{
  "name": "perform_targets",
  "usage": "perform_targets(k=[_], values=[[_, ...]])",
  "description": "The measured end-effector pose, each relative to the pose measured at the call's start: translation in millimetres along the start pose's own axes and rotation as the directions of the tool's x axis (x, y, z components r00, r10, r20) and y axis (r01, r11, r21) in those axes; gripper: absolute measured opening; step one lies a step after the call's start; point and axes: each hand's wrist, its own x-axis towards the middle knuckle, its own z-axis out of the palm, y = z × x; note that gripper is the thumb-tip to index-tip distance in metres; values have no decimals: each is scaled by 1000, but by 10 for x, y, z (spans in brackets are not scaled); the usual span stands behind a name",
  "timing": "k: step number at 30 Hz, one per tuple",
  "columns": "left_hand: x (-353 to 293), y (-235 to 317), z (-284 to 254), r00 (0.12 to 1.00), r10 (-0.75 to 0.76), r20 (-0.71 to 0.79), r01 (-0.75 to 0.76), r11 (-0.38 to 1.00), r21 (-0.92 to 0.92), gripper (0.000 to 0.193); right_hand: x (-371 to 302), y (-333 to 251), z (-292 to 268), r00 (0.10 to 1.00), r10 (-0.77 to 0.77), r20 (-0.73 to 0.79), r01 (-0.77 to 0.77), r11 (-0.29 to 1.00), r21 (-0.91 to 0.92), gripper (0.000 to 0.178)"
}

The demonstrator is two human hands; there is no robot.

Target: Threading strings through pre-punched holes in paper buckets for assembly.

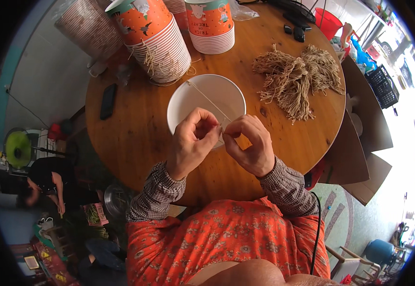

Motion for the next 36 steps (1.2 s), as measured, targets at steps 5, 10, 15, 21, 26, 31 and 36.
perform_targets(k=[5, 10, 15, 21, 26, 31, 36], values=[[-53, -5, 43, 982, 190, -2, -182, 945, 272, 10, -8, 10, 6, 1000, -11, -10, 11, 1000, -18, 15], [-30, -27, 63, 892, 449, 60, -412, 749, 518, 14, -22, 38, -23, 999, 47, 2, -47, 999, 12, 13], [4, -4, 15, 898, 431, 85, -414, 767, 490, 10, -6, 15, -87, 991, 125, 46, -129, 987, 94, 13], [88, 48, -131, 967, 193, 168, -238, 920, 313, 5, 12, -9, -83, 985, 168, 40, -171, 979, 114, 11], [215, 1, -314, 786, -354, 506, 569, 734, -370, 9, 10, -22, -56, 995, 91, 35, -93, 993, 71, 13], [232, -34, -229, 784, -393, 481, 601, 677, -426, 9, -69, 41, 41, 985, 113, -129, -96, 987, 128, 19], [210, -2, -151, 866, -340, 367, 475, 789, -390, 13, -12, 41, -72, 995, -27, -94, 26, 1000, -17, 22]])
